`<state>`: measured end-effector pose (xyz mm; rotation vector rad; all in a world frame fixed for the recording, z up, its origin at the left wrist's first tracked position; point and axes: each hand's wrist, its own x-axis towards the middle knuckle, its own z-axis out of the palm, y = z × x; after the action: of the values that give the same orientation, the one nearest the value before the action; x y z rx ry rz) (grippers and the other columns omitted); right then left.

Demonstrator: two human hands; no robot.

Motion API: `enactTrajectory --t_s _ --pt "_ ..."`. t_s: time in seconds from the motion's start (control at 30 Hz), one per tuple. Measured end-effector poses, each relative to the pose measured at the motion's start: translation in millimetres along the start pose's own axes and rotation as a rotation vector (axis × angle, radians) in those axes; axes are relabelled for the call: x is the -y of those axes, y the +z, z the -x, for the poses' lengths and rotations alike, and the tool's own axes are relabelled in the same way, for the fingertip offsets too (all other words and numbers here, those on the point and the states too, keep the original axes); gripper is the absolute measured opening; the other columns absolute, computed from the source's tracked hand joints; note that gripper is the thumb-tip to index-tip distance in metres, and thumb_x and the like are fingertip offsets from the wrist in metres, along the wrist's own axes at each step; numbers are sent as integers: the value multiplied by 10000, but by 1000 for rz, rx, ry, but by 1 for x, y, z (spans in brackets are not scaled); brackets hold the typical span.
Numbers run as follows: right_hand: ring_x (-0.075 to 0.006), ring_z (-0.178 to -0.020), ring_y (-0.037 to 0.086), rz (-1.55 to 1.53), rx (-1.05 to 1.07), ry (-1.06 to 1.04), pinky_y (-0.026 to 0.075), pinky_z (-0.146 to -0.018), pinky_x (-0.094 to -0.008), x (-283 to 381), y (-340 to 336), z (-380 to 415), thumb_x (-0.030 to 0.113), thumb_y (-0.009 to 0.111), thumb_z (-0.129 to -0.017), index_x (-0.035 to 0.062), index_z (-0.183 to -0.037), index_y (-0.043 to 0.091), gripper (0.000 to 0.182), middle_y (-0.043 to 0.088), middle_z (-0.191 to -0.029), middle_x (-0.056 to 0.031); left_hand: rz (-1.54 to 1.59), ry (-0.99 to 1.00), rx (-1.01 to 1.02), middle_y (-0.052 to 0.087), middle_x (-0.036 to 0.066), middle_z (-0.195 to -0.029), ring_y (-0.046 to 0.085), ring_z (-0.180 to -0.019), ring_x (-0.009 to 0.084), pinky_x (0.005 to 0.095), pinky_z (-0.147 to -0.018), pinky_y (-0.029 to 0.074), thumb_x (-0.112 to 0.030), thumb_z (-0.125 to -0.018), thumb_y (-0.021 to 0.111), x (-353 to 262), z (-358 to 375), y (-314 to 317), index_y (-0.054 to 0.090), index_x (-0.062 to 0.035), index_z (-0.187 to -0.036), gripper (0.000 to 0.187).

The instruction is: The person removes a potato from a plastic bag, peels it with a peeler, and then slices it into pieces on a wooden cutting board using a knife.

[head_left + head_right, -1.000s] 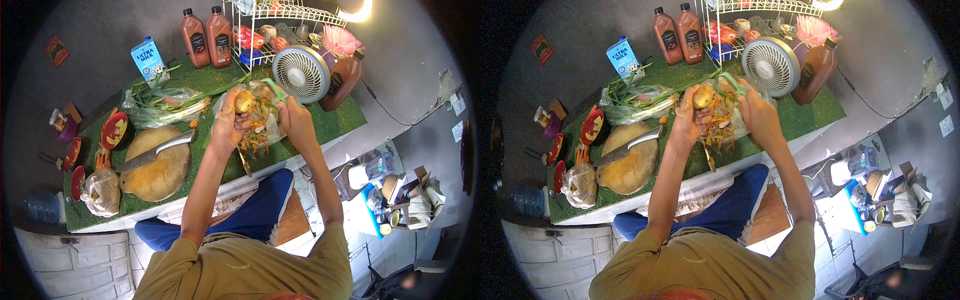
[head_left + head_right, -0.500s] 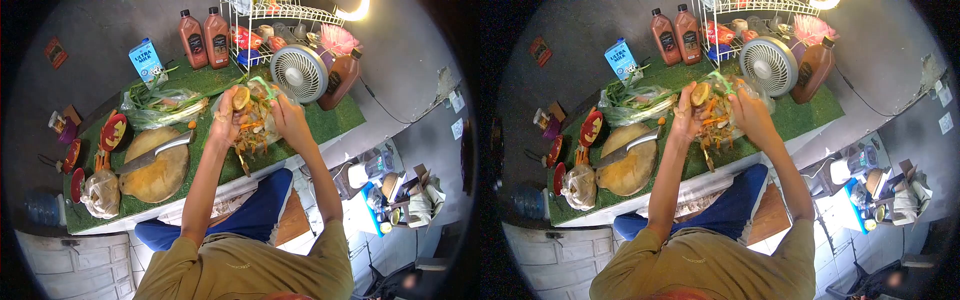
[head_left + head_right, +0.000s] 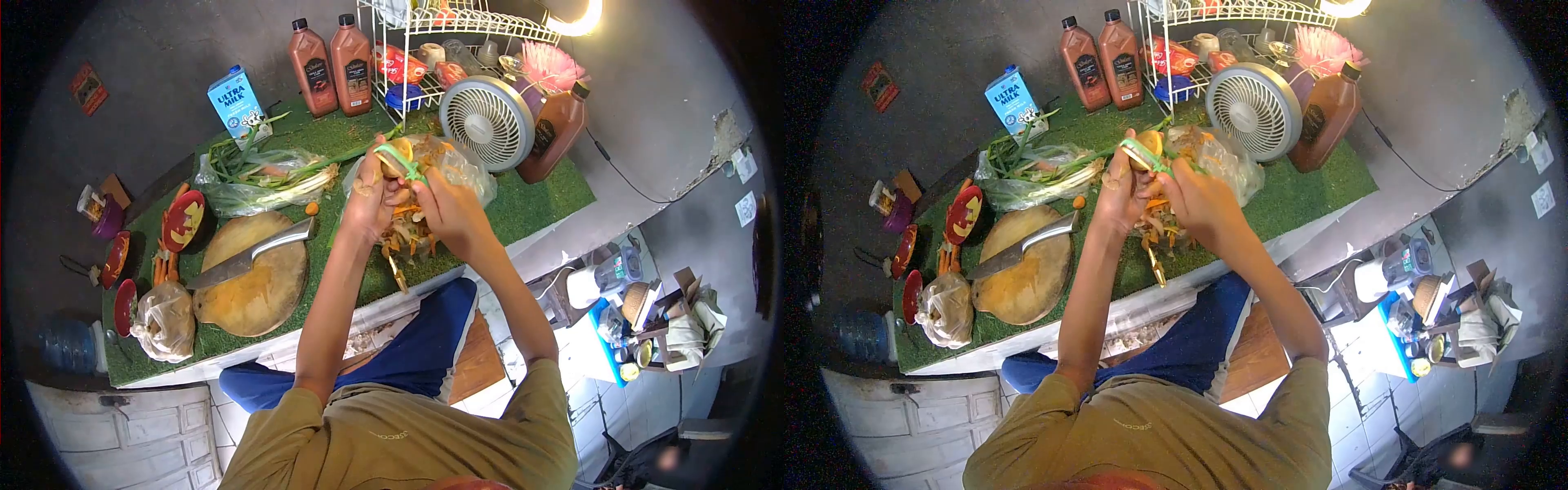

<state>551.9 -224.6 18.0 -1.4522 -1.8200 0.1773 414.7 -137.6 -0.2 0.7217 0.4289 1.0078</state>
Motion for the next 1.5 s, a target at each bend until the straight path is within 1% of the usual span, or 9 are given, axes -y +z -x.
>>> enactTrajectory --t_s 0.27,0.4,0.87,0.97,1.03,1.17,1.27,1.37,1.5 --pt "-457 -664 617 123 -77 -43 458 -564 -546 -22 9 -4 304 504 -1020 40 -923 493 282 602 -667 -242 93 120 -303 467 0 -679 372 -516 87 224 -413 251 -414 -1019 529 5 0 27 585 -83 -999 336" --pt "-449 -656 622 189 -135 168 454 -546 -543 -55 -17 -12 304 506 -1022 29 -921 496 294 601 -666 -243 0 110 -170 472 -7 -691 379 -529 75 203 -415 267 -402 -988 558 -2 -6 -7 568 -94 -1007 309" --pt "-385 -640 643 159 -43 -154 482 -523 -476 -8 2 0 269 547 -997 62 -896 495 237 629 -683 -169 172 -147 -68 532 16 -700 408 -530 58 196 -392 249 -390 -1016 533 -1 8 4 580 -99 -934 306" --pt "-360 -630 649 252 -80 -244 487 -504 -451 -14 1 -1 289 557 -993 65 -897 497 251 633 -681 -151 122 -155 -91 486 14 -661 357 -502 66 183 -379 244 -403 -1049 457 -2 10 8 614 -26 -1147 420" --pt "-353 -627 650 336 -71 -284 493 -499 -440 -24 -4 -4 301 557 -994 66 -907 504 256 636 -689 -145 129 -121 -117 456 -3 -641 342 -492 66 183 -374 238 -395 -1043 462 0 8 10 614 -35 -1104 395" --pt "-354 -589 640 351 -162 -13 490 -493 -441 -55 -19 -15 300 541 -1005 64 -907 515 257 607 -646 -148 107 -69 -71 420 -18 -631 338 -486 68 186 -367 237 -382 -1032 462 -7 10 -1 593 -57 -1027 351" --pt "-419 -610 615 230 -183 -50 469 -534 -487 -44 -26 -11 214 543 -994 27 -990 550 187 594 -641 -215 74 -101 -85 428 -8 -650 369 -509 64 192 -378 246 -381 -1024 468 -8 13 -3 581 -66 -1009 335" --pt "-392 -594 621 189 -157 -178 465 -511 -478 -28 -12 -7 282 542 -1003 49 -873 515 268 584 -628 -192 46 -45 -138 466 4 -686 407 -536 69 197 -392 262 -393 -1021 487 -3 15 16 578 -70 -993 337" --pt "-414 -602 611 67 -78 -198 448 -521 -495 -15 -5 -4 278 551 -996 40 -871 510 272 584 -635 -201 50 -47 -80 552 -1 -801 433 -579 59 187 -406 257 -413 -1027 482 3 20 16 533 -120 -1048 298"
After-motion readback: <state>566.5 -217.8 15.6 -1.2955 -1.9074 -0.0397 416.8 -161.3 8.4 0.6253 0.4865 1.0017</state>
